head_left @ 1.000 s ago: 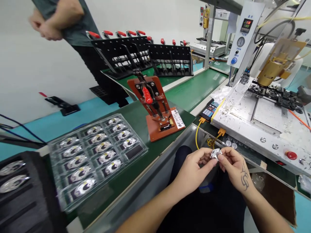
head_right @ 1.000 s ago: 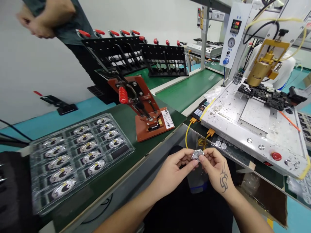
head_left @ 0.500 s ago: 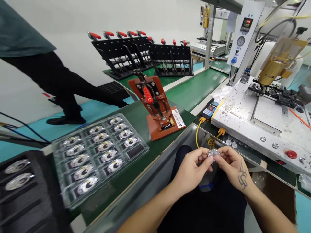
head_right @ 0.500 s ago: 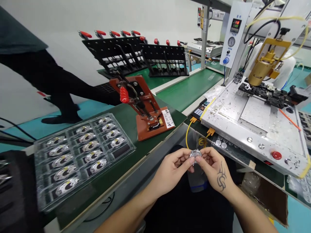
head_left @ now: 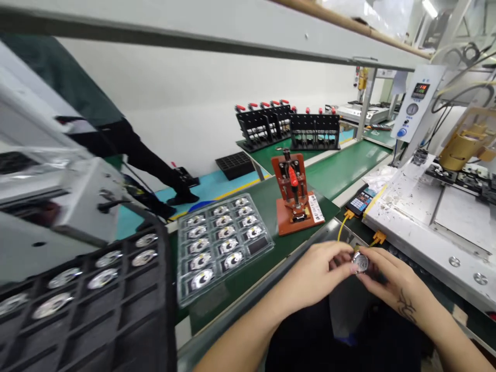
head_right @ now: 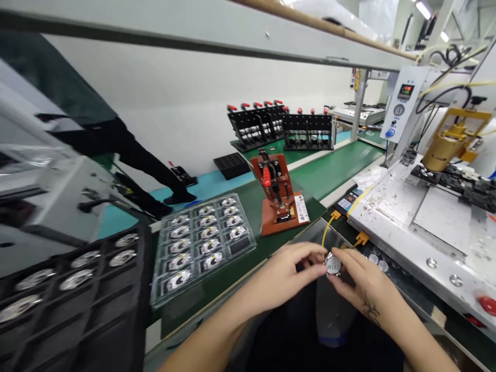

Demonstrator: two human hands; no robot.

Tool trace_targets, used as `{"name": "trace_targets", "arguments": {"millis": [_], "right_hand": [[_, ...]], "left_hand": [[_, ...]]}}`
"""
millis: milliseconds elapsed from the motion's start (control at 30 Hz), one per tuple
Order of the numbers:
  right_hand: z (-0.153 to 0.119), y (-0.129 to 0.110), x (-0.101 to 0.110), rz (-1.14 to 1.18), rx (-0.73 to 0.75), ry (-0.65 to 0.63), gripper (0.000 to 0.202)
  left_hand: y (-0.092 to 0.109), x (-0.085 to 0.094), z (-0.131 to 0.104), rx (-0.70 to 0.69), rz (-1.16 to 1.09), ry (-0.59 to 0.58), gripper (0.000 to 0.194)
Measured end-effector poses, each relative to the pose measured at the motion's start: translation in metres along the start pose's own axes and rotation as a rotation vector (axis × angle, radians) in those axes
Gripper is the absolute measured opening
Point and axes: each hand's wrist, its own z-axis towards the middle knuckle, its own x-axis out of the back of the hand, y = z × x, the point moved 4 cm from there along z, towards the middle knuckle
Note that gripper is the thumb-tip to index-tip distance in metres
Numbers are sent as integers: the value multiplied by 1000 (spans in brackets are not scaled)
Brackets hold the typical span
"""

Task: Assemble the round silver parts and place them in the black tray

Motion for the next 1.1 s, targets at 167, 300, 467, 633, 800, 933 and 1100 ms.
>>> {"name": "trace_targets", "arguments": {"millis": [167,300,467,633,800,933,1100], "right_hand": [[32,7,2,8,-30,120,37],[38,7,8,48,-63,189,35],[45,18,12,66,-111,167,38],[87,26,-10,104,-129,108,40],[110,46,-41,143,-138,21,35],[110,70,-60,137,-141,-28,32],[149,87,-94,93,-29,-97,29]], "left_hand": [[49,92,34,-520,323,610,26],[37,117,67,-761,624,378,46],[36,125,81,-769,583,364,61],[73,185,129,-589,192,657,50],[28,257,137,-234,260,817,27],[-51,241,78,204,418,465,31],[-117,158,42,317,368,99,19]]}}
